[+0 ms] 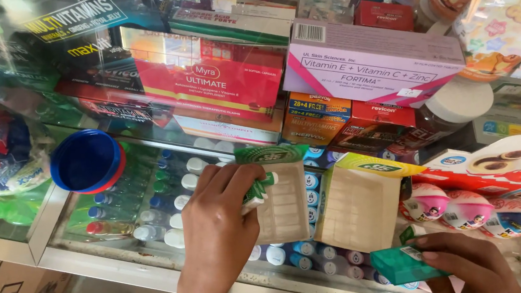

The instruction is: Stocking and organizing small mint and candy containers on a retail display shelf.

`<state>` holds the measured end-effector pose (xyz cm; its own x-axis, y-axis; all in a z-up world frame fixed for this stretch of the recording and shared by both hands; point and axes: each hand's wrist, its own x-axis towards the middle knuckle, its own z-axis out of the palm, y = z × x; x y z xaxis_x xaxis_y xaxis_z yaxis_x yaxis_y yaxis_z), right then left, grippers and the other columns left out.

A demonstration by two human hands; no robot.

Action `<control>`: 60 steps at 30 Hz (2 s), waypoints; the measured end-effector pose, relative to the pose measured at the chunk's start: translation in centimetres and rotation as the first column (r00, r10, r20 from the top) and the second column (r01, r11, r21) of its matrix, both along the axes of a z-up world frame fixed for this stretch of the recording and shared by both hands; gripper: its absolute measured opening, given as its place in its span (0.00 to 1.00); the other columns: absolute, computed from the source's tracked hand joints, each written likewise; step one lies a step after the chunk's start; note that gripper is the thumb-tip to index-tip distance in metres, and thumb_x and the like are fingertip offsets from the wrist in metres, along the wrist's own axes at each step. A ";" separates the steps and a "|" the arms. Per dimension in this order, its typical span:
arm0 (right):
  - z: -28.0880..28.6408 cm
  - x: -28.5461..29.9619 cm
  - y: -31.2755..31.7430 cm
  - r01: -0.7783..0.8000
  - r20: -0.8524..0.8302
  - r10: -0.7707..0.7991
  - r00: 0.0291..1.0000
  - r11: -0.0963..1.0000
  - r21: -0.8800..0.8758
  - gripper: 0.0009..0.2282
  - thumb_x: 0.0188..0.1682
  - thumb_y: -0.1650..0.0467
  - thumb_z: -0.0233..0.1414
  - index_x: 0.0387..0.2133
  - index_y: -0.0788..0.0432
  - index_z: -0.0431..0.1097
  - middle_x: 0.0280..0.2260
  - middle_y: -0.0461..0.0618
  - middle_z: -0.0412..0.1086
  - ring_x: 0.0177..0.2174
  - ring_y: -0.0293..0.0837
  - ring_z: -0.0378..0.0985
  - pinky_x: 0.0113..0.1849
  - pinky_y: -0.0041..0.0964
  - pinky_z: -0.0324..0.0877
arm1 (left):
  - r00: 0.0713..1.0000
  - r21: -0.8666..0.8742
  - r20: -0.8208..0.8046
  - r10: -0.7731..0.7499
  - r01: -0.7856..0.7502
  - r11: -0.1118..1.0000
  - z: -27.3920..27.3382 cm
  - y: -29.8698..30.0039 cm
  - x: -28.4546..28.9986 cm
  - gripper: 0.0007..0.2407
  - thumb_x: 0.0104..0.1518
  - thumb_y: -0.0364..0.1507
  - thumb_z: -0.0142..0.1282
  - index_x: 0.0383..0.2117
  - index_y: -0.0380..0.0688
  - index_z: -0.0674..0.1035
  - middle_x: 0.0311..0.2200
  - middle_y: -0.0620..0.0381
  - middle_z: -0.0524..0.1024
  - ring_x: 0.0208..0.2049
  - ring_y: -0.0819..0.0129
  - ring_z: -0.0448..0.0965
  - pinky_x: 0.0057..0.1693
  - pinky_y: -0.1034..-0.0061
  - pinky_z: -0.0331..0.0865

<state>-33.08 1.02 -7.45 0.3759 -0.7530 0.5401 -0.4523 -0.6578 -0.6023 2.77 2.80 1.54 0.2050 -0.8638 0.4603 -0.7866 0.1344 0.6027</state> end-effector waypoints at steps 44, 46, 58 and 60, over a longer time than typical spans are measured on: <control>1.7 1.8 0.9 0.029 -0.183 -0.030 0.983 1.000 -0.011 0.17 0.37 0.77 0.62 0.40 0.50 0.74 0.44 0.48 0.76 0.45 0.46 0.82 0.45 0.38 0.77 | 0.860 -0.140 0.505 -0.070 0.162 0.977 -3.4 -1.5 0.5 0.15 0.47 0.24 0.59 0.43 0.44 0.79 0.46 0.55 0.77 0.47 0.58 0.78 0.49 0.66 0.76; 1.8 1.8 0.9 0.022 -0.197 -0.023 0.980 1.000 -0.007 0.17 0.36 0.77 0.62 0.40 0.50 0.74 0.44 0.49 0.76 0.45 0.47 0.83 0.45 0.38 0.77 | 0.858 -0.142 0.509 -0.070 0.164 0.976 -3.0 -1.3 0.5 0.15 0.47 0.24 0.59 0.43 0.44 0.79 0.46 0.55 0.78 0.46 0.58 0.78 0.49 0.66 0.76; 2.6 2.6 0.3 0.018 -0.160 -0.026 0.987 0.999 -0.049 0.17 0.34 0.77 0.61 0.39 0.50 0.74 0.42 0.49 0.76 0.40 0.45 0.83 0.42 0.37 0.77 | 0.945 -0.073 0.274 -0.180 0.207 0.976 0.1 -1.6 0.4 0.18 0.38 0.13 0.54 0.38 0.41 0.80 0.38 0.54 0.79 0.41 0.56 0.78 0.42 0.64 0.75; 2.9 2.7 0.3 0.013 -0.185 -0.019 0.983 0.999 -0.032 0.18 0.33 0.77 0.62 0.38 0.51 0.75 0.41 0.48 0.76 0.40 0.45 0.84 0.41 0.36 0.78 | 0.934 -0.085 0.298 -0.197 0.232 0.969 0.2 -1.8 0.4 0.18 0.37 0.14 0.55 0.38 0.41 0.79 0.38 0.53 0.79 0.41 0.56 0.78 0.43 0.64 0.75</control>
